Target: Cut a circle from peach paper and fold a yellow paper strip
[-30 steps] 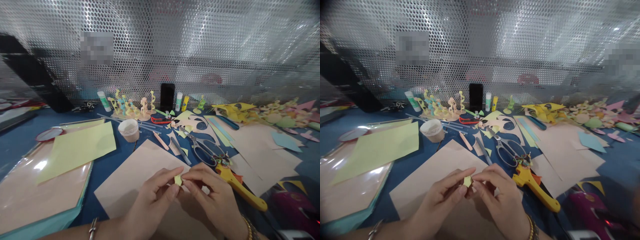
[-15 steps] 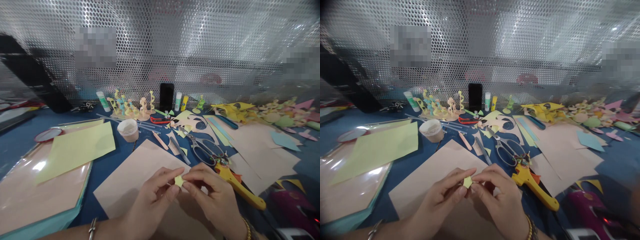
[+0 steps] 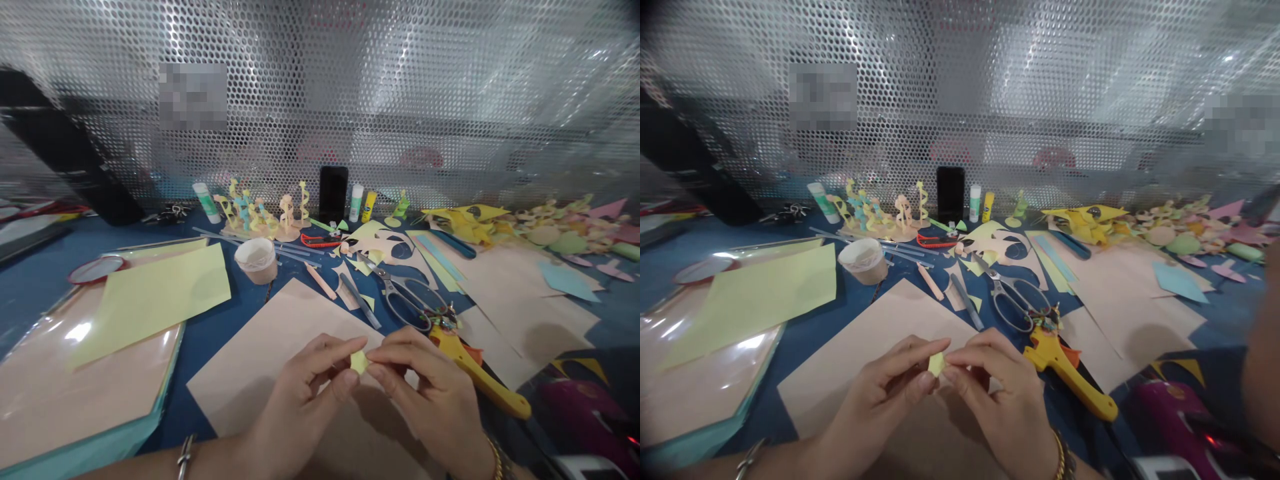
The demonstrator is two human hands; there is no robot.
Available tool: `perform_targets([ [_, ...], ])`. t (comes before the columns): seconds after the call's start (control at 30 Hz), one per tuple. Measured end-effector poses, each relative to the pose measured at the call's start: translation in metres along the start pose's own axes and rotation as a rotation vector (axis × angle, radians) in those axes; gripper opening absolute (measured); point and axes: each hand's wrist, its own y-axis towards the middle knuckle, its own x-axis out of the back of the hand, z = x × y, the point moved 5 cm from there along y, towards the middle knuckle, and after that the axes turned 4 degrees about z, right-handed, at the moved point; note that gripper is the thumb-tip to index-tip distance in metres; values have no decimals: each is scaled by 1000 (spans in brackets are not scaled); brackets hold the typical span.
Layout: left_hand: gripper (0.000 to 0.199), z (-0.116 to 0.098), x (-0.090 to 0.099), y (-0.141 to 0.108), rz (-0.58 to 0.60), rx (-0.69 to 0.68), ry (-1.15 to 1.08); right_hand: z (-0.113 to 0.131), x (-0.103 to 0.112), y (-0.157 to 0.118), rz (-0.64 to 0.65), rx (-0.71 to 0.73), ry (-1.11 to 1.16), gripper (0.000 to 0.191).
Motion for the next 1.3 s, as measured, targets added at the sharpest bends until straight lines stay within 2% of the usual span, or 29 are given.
perform_targets([
  [0.2,34,3,1,-1,-12,-19,6,4,2,-1,-36,47,-39,14],
  [0.37,34,3,0,-1,3,-11,14,4,2,0,-16,68,-37,15],
  [0.93,29,1,-3,-2,22,22,-9,6,-2,2,60,-46,0,14],
  [1.13,36,5,0,-1,-110,117,-309,7,0,0,6,20,-60,11],
  [1.3,16,5,4,2,-189,155,-259,9,-1,-2,22,87,-66,8],
])
